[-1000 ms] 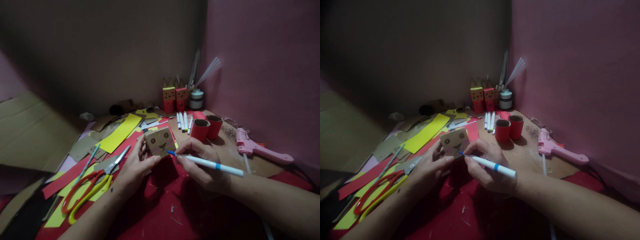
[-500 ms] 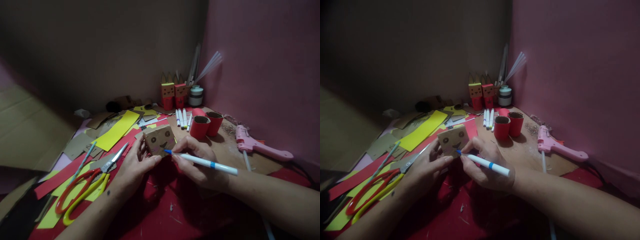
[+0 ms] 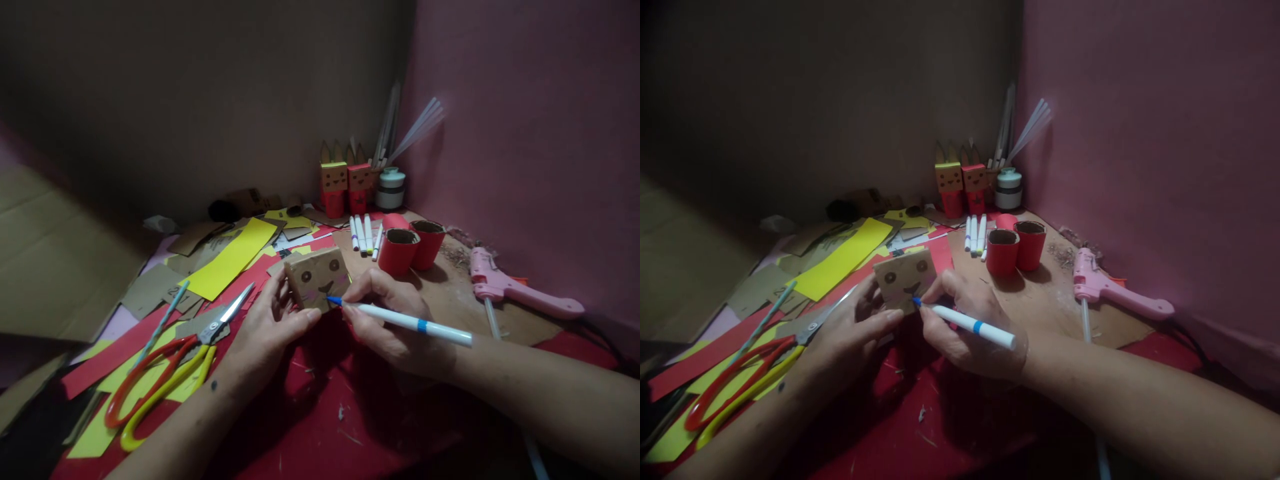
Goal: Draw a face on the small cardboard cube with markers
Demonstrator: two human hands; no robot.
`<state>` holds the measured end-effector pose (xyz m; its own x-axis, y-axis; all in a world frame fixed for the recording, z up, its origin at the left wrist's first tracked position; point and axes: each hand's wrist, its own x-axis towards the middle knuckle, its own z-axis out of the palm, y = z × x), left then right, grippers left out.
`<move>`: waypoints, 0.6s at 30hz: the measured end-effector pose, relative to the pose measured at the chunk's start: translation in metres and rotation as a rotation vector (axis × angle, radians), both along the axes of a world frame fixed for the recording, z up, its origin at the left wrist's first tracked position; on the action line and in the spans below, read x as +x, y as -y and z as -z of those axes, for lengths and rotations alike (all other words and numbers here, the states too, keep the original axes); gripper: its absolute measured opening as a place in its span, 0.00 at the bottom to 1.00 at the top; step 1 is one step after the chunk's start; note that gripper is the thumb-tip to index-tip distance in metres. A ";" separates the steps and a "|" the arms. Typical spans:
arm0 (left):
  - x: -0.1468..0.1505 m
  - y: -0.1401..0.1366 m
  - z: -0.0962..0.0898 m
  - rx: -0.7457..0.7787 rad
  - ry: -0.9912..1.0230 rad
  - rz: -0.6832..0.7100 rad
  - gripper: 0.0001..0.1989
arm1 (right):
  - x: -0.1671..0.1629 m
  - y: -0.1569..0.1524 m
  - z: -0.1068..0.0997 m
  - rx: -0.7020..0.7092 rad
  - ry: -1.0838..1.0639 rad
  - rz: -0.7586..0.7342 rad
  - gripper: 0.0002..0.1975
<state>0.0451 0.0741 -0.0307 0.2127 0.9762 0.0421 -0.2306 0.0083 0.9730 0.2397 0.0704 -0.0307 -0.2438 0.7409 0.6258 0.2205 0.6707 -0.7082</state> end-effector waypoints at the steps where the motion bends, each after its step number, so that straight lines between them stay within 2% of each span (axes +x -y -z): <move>1: 0.000 0.000 0.000 0.001 -0.003 -0.001 0.39 | 0.000 0.000 0.000 -0.001 -0.005 0.001 0.02; 9: 0.001 -0.001 -0.001 0.001 -0.011 0.001 0.46 | 0.000 -0.001 0.002 -0.001 0.001 -0.007 0.03; 18: 0.001 0.000 -0.003 0.013 -0.062 -0.009 0.46 | -0.001 -0.001 0.003 -0.015 0.005 -0.042 0.02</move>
